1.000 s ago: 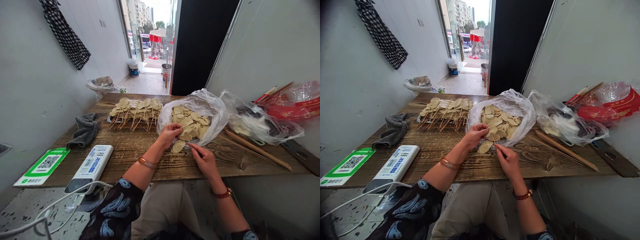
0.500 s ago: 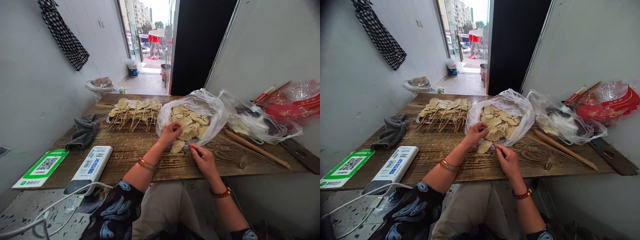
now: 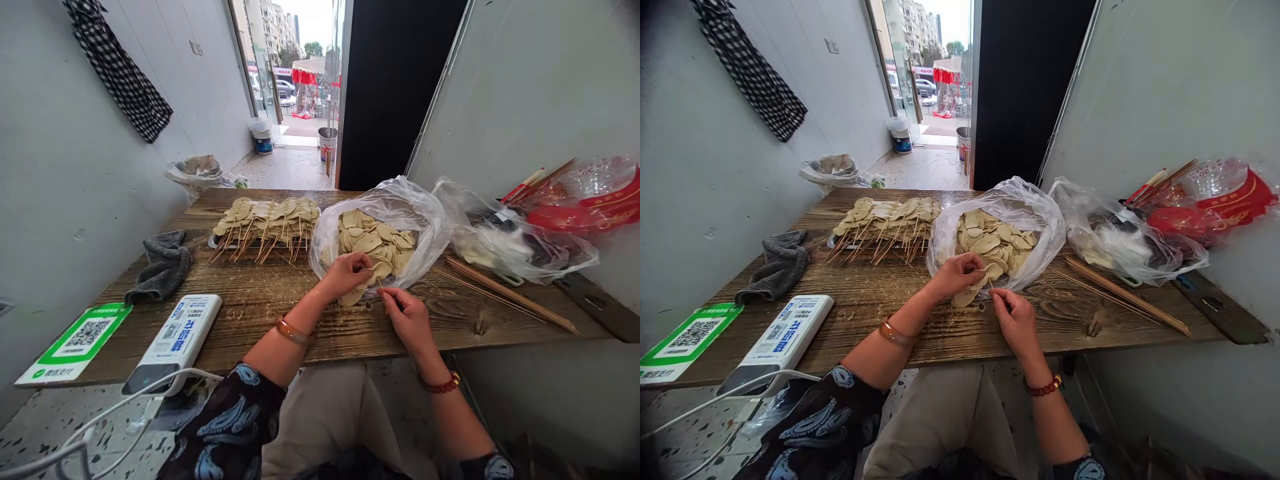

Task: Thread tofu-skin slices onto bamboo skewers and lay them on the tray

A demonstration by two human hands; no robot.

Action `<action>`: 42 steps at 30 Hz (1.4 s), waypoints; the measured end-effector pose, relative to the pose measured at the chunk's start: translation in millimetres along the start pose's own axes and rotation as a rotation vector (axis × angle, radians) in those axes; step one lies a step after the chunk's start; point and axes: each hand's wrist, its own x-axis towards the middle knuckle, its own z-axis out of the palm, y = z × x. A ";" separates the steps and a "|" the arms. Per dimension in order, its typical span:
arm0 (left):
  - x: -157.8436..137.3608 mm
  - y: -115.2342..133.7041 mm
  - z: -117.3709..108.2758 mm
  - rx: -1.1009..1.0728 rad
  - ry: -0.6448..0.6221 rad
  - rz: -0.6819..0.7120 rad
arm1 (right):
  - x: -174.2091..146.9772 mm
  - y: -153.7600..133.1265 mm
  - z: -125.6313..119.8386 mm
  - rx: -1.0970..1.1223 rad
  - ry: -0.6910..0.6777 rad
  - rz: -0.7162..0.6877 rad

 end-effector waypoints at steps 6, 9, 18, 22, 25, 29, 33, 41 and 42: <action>-5.1 4.0 5.2 -0.182 -0.055 -0.127 | -0.3 -2.3 -1.3 0.051 0.029 0.036; -4.5 2.8 4.3 -0.200 -0.068 -0.132 | -1.1 -2.8 -1.5 0.057 0.007 0.033; -2.0 3.4 -1.9 -0.138 0.039 -0.025 | -2.0 -1.9 -2.2 0.083 0.008 0.002; -4.3 4.7 5.5 0.028 -0.032 -0.035 | -1.7 0.0 -1.9 0.079 0.034 -0.006; -5.7 5.6 11.9 0.178 -0.106 0.027 | -1.5 1.5 -1.5 0.072 0.068 0.004; -2.8 3.3 10.0 0.206 -0.099 0.087 | -2.2 3.3 -1.3 0.088 0.103 0.038; 2.9 -3.4 -3.9 0.313 0.141 0.099 | -3.7 5.1 -1.0 0.161 0.172 0.106; 2.0 -14.1 -10.4 1.048 0.101 0.132 | -3.5 4.4 -0.2 0.280 0.221 0.193; 2.0 -14.8 -9.9 1.082 0.080 0.132 | -3.4 4.1 -0.4 0.285 0.212 0.192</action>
